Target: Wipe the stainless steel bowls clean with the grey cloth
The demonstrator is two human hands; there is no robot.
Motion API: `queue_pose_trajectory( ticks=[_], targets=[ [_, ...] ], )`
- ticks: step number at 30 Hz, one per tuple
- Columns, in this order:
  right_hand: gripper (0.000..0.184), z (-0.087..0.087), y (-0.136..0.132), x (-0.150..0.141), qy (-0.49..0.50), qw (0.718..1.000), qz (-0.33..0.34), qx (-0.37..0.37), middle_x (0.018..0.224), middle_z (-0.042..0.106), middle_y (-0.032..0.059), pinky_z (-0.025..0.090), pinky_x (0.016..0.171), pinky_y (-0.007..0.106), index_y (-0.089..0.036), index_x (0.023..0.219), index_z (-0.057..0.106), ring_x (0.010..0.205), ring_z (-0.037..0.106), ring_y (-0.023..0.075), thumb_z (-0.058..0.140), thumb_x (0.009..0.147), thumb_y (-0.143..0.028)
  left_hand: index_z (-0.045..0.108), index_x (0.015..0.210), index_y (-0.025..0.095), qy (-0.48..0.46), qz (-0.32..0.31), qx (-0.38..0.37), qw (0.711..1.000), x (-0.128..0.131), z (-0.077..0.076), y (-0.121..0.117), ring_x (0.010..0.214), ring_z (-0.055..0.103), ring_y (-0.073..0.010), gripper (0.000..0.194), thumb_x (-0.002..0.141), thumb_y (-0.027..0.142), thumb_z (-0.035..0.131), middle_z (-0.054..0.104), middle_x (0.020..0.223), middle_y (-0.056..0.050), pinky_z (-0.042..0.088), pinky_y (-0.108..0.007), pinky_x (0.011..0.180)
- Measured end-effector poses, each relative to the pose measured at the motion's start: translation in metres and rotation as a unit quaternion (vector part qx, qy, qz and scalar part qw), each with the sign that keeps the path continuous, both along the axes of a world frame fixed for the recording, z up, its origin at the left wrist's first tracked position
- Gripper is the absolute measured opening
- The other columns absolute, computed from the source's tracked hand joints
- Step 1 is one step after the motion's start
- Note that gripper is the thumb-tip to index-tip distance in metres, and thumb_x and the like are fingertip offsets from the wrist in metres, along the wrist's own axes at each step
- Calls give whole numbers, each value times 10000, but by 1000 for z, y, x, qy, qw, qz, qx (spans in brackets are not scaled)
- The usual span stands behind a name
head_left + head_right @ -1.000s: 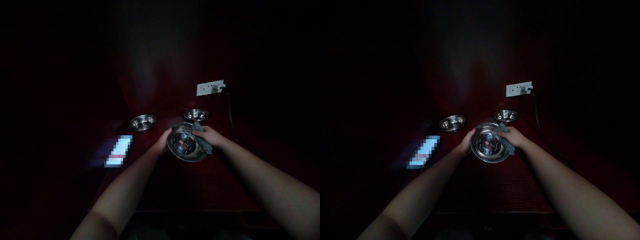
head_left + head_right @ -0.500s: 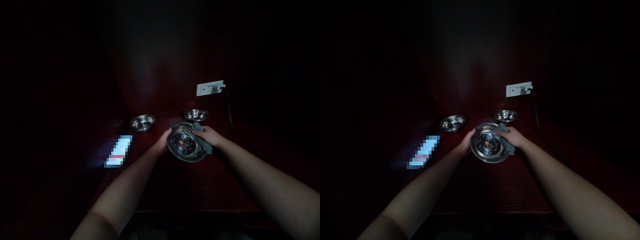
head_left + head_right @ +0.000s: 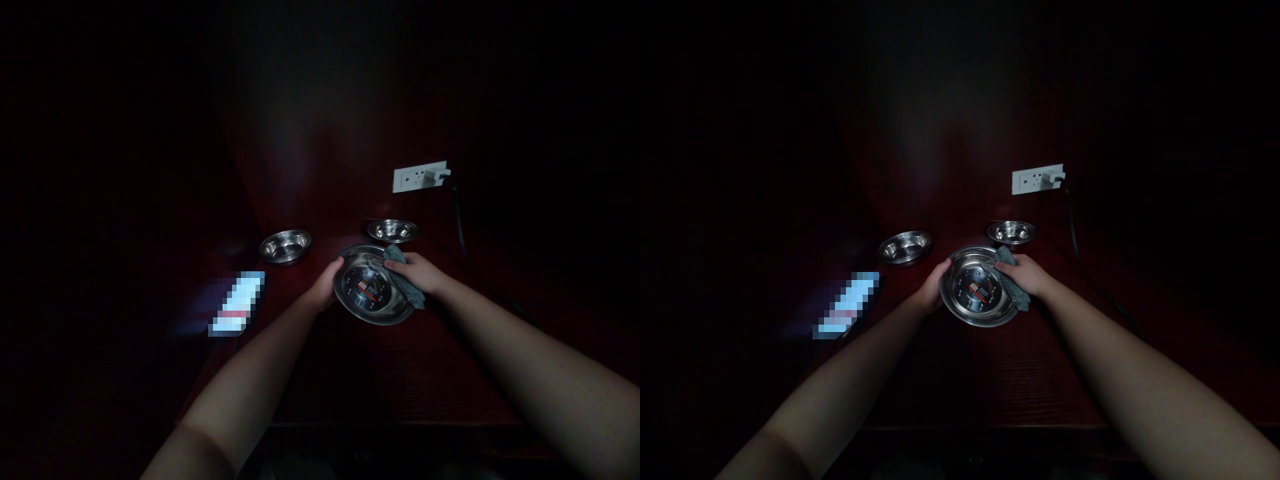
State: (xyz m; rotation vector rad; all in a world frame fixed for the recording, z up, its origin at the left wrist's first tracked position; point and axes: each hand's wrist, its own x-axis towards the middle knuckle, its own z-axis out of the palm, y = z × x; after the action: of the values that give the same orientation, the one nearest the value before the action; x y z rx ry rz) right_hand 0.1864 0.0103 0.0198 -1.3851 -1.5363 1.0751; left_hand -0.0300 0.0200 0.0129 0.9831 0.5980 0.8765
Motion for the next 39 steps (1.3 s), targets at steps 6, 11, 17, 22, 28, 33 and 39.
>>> queue_pose_trajectory(
  ticks=[6, 11, 17, 22, 28, 33, 39],
  targets=[
    [276, 0, 1, 0, -3, 1000, -4, 6, 760, 690, 64, 497, 603, 284, -147, 820, 633, 642, 629, 180, 614, 724, -405, 602, 1064, 113, -2, 4, 11, 1000, 0, 1, -1, 1025, 579, -269, 467, 820, 465, 416, 690, 941, -106, 320, -430, 989],
    [274, 1, -1, -1, -6, 1000, -10, 4, 756, 685, 58, 492, 598, 274, -146, 817, 627, 637, 624, 169, 609, 730, -405, 600, 1067, 110, -4, -1, 5, 1000, 1, 3, -2, 1021, 581, -265, 469, 829, 462, 400, 692, 937, -105, 312, -433, 997],
    [272, 0, 0, 1, 12, 1000, 0, 13, 764, 689, 52, 496, 625, 281, -145, 854, 627, 648, 627, 171, 584, 753, -394, 597, 1083, 135, -3, 0, 2, 1000, 0, 0, 0, 1069, 556, -266, 484, 831, 489, 384, 677, 1002, -100, 317, -432, 1001],
    [237, 0, 2, 2, 54, 997, -42, 24, 771, 690, 56, 505, 618, 283, -158, 849, 618, 647, 636, 175, 563, 772, -375, 571, 1125, 165, -31, -14, 13, 999, 0, -2, -1, 1162, 484, -280, 597, 803, 608, 333, 612, 1144, -115, 334, -440, 995],
    [203, 1, 3, -2, 113, 985, -129, 21, 826, 695, 80, 510, 634, 289, -156, 812, 609, 670, 647, 185, 547, 785, -347, 390, 1274, 265, -82, 45, 84, 992, 5, 0, -10, 1201, 444, -269, 624, 714, 423, 617, 482, 1311, -67, 346, -439, 988],
    [246, -3, 2, -5, 83, 990, -112, 32, 859, 692, 90, 507, 669, 298, -145, 840, 610, 719, 644, 191, 554, 783, -378, 358, 1296, 269, -46, 66, 157, 984, 6, 6, -16, 1234, 406, -256, 727, 652, 254, 696, 481, 1312, -55, 307, -404, 1023],
    [233, -2, 1, -7, 74, 991, -102, 36, 851, 690, 89, 508, 696, 323, -142, 832, 611, 718, 642, 194, 556, 775, -361, 411, 1271, 247, -23, 92, 142, 985, 3, 11, -15, 1186, 451, -285, 705, 629, 225, 702, 554, 1231, -66, 340, -433, 989]
  ],
)
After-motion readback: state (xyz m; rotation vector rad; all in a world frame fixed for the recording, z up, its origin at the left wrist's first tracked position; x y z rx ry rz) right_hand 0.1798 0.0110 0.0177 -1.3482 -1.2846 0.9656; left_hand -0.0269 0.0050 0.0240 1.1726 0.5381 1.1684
